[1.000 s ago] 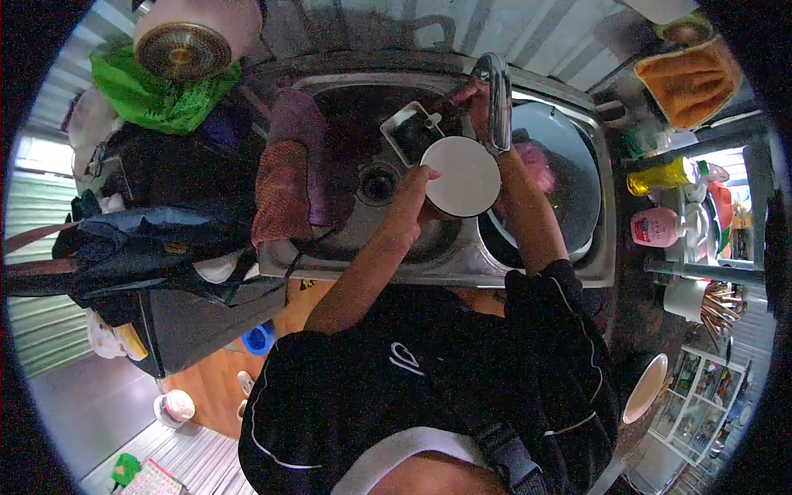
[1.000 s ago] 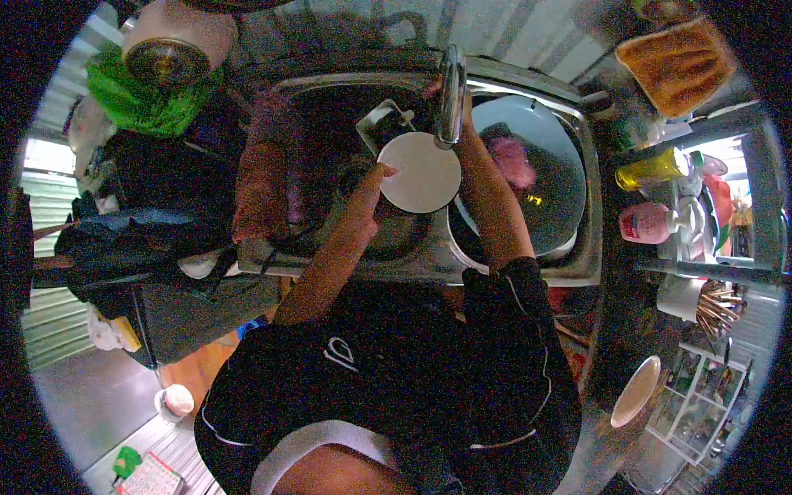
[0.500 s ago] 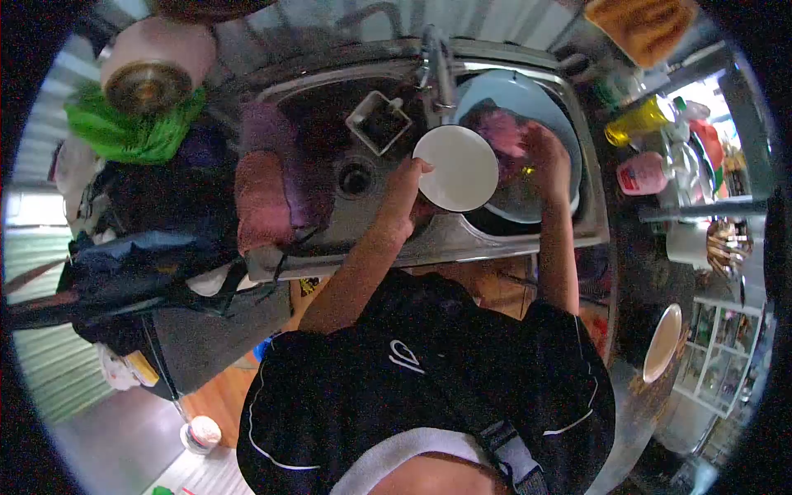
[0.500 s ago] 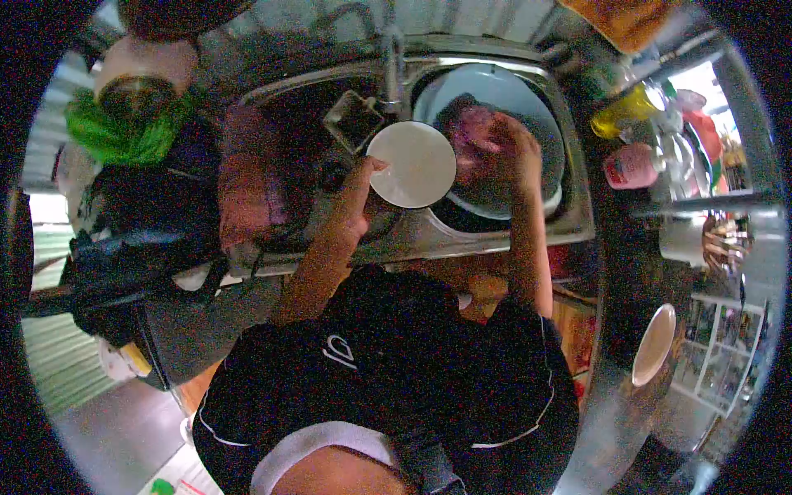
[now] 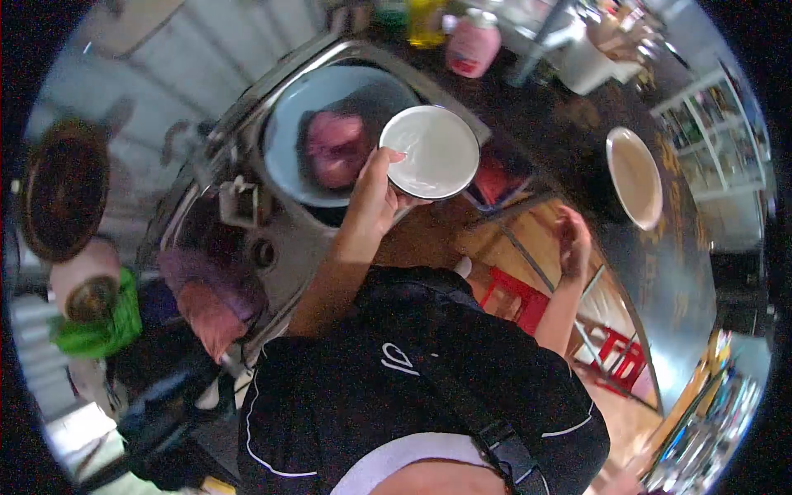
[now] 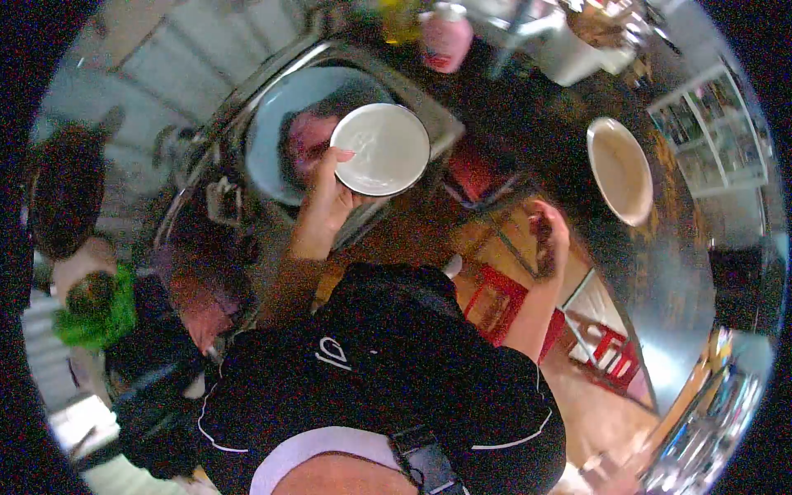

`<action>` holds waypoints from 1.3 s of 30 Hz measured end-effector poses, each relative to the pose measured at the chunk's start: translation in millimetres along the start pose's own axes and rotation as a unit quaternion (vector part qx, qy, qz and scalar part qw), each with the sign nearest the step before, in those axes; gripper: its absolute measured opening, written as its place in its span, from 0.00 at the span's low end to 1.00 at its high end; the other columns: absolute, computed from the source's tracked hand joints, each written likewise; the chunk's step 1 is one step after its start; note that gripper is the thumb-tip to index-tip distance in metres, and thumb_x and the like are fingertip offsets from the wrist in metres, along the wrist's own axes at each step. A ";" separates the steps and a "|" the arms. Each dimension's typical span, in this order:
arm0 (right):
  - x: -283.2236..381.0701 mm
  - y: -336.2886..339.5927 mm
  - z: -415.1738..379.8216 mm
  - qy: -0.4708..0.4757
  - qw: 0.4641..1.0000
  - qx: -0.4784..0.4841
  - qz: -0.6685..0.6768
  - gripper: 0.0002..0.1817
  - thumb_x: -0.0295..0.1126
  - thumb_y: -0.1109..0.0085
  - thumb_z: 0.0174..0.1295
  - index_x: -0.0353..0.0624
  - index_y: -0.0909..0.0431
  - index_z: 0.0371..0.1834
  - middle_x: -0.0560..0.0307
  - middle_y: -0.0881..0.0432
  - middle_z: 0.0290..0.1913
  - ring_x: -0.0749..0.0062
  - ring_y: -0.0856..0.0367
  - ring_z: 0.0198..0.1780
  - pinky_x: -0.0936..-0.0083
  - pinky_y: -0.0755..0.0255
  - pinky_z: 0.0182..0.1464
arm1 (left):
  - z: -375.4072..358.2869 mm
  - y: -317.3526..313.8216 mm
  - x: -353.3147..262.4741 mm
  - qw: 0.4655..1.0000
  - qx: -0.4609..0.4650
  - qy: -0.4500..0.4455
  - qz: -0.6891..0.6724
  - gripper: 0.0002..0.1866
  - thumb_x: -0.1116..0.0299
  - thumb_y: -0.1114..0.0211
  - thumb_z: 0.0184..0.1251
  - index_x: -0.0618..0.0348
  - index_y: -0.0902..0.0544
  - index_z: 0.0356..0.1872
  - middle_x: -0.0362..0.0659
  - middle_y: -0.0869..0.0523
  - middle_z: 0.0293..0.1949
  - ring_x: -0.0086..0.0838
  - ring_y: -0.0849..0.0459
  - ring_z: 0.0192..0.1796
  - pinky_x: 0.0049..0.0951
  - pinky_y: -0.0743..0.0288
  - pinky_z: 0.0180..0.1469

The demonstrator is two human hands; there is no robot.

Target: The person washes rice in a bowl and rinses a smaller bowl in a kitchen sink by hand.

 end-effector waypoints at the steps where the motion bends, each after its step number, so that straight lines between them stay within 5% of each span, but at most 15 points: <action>1: 5.3 -1.8 -16.3 -0.024 0.999 -0.042 -0.012 0.14 0.35 0.56 0.54 0.39 0.27 0.38 0.61 0.24 0.32 0.80 0.29 0.29 0.85 0.36 0.30 | 10.3 -15.4 8.2 1.000 0.012 0.010 0.015 0.28 0.60 0.49 0.47 0.64 0.39 0.51 0.51 0.28 0.45 0.40 0.25 0.43 0.42 0.24 0.37; 3: -9.7 31.8 -16.8 -0.048 0.991 0.036 -0.121 0.14 0.37 0.54 0.54 0.38 0.25 0.35 0.60 0.23 0.33 0.79 0.27 0.31 0.82 0.34 0.34 | 30.3 -50.4 23.9 0.998 0.041 0.037 0.025 0.28 0.60 0.49 0.47 0.64 0.40 0.51 0.51 0.28 0.45 0.40 0.24 0.42 0.43 0.24 0.36; 4: -19.1 36.9 -22.1 -0.084 0.987 0.018 -0.134 0.13 0.35 0.56 0.55 0.37 0.26 0.33 0.59 0.25 0.24 0.78 0.30 0.25 0.83 0.37 0.28 | 38.8 -68.6 31.9 0.997 0.051 0.050 0.023 0.29 0.60 0.49 0.47 0.65 0.40 0.51 0.52 0.28 0.45 0.40 0.24 0.42 0.43 0.24 0.35; 5: -62.6 76.3 -11.2 -0.041 0.954 0.037 -0.294 0.13 0.36 0.55 0.54 0.36 0.27 0.33 0.59 0.25 0.24 0.79 0.30 0.25 0.84 0.36 0.28 | 42.8 -91.2 36.2 0.996 0.066 0.051 0.040 0.29 0.60 0.49 0.47 0.66 0.40 0.51 0.53 0.29 0.45 0.41 0.24 0.41 0.42 0.23 0.35; 7: -93.5 97.5 -18.0 -0.126 0.920 0.090 -0.359 0.12 0.35 0.55 0.53 0.39 0.26 0.33 0.58 0.24 0.25 0.77 0.29 0.23 0.81 0.35 0.26 | 62.5 -125.8 50.7 0.992 0.087 0.070 0.053 0.29 0.60 0.49 0.47 0.66 0.40 0.51 0.53 0.29 0.45 0.42 0.24 0.41 0.41 0.23 0.34; 10: -132.1 130.3 -36.8 -0.048 0.896 0.073 -0.435 0.14 0.37 0.56 0.54 0.38 0.26 0.31 0.54 0.23 0.26 0.72 0.27 0.26 0.75 0.33 0.30 | 79.4 -178.4 73.8 0.987 0.110 0.097 0.063 0.28 0.61 0.50 0.47 0.66 0.41 0.50 0.54 0.29 0.44 0.42 0.25 0.43 0.40 0.22 0.33; 11: -139.6 139.2 -38.9 -0.088 0.813 0.133 -0.560 0.13 0.36 0.55 0.54 0.39 0.26 0.31 0.53 0.23 0.27 0.71 0.26 0.28 0.75 0.33 0.31 | 88.7 -196.0 82.4 0.986 0.118 0.100 0.066 0.27 0.61 0.50 0.48 0.67 0.40 0.49 0.53 0.28 0.43 0.41 0.24 0.41 0.40 0.23 0.34; 13: -121.8 145.7 -67.4 -0.095 0.873 0.095 -0.468 0.13 0.36 0.55 0.53 0.38 0.27 0.34 0.54 0.24 0.31 0.70 0.27 0.33 0.75 0.34 0.35 | 106.9 -225.8 96.6 0.981 0.152 0.100 0.066 0.26 0.63 0.50 0.48 0.69 0.39 0.48 0.54 0.28 0.41 0.41 0.23 0.39 0.41 0.23 0.34; 15: -73.0 135.1 -107.5 -0.169 0.980 -0.001 -0.104 0.13 0.35 0.54 0.53 0.38 0.29 0.37 0.54 0.24 0.35 0.70 0.28 0.37 0.75 0.35 0.40 | 114.3 -246.8 114.3 0.975 0.173 0.112 0.078 0.26 0.64 0.50 0.48 0.67 0.40 0.49 0.54 0.29 0.43 0.42 0.24 0.40 0.42 0.23 0.34; 17: -45.9 134.7 -136.7 -0.188 0.968 -0.108 0.128 0.15 0.35 0.53 0.52 0.37 0.30 0.39 0.55 0.25 0.39 0.69 0.28 0.42 0.76 0.36 0.45 | 127.1 -266.4 128.7 0.970 0.188 0.125 0.088 0.26 0.65 0.50 0.48 0.66 0.41 0.50 0.54 0.30 0.44 0.43 0.25 0.41 0.43 0.23 0.33; 20: -98.0 192.0 -164.7 -0.165 0.968 -0.191 0.011 0.16 0.33 0.53 0.51 0.37 0.32 0.42 0.55 0.27 0.42 0.69 0.30 0.45 0.76 0.38 0.48 | 141.4 -292.3 141.8 0.970 0.184 0.102 0.122 0.23 0.68 0.51 0.47 0.64 0.38 0.47 0.52 0.28 0.39 0.39 0.22 0.34 0.35 0.21 0.29; 26: -154.2 246.6 -210.1 -0.147 0.958 -0.183 -0.168 0.27 0.40 0.49 0.48 0.32 0.36 0.48 0.49 0.30 0.46 0.65 0.32 0.48 0.74 0.41 0.52 | 159.9 -323.3 154.8 0.955 0.173 0.044 0.236 0.21 0.73 0.52 0.46 0.60 0.35 0.46 0.45 0.28 0.35 0.32 0.22 0.26 0.29 0.21 0.22; 30: -237.6 286.5 -221.2 -0.163 0.923 -0.312 0.155 0.28 0.41 0.48 0.48 0.31 0.38 0.49 0.49 0.30 0.46 0.65 0.33 0.49 0.75 0.42 0.52 | 167.6 -330.4 159.2 0.951 0.157 0.049 0.264 0.20 0.73 0.51 0.46 0.59 0.34 0.46 0.43 0.28 0.34 0.30 0.22 0.24 0.28 0.22 0.21; 35: -217.7 268.5 -208.5 -0.184 0.937 -0.224 0.197 0.24 0.38 0.57 0.53 0.32 0.38 0.50 0.50 0.31 0.48 0.67 0.35 0.51 0.76 0.44 0.53 | 173.2 -333.5 168.1 0.951 0.151 0.020 0.270 0.23 0.72 0.50 0.45 0.59 0.34 0.48 0.44 0.27 0.35 0.29 0.22 0.26 0.27 0.22 0.21; 39: -205.6 262.2 -201.6 -0.192 0.945 -0.178 0.196 0.21 0.35 0.63 0.57 0.32 0.39 0.50 0.51 0.33 0.50 0.69 0.37 0.53 0.76 0.45 0.54 | 194.1 -324.7 179.3 0.892 0.139 -0.148 0.404 0.25 0.69 0.50 0.46 0.57 0.35 0.51 0.51 0.26 0.36 0.35 0.21 0.28 0.29 0.24 0.28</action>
Point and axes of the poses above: each hand's wrist, its own z-axis towards the middle knuckle, its own y-axis out of the back of the hand, x = y × z, the point moved 1 cm from there along z, towards the middle knuckle
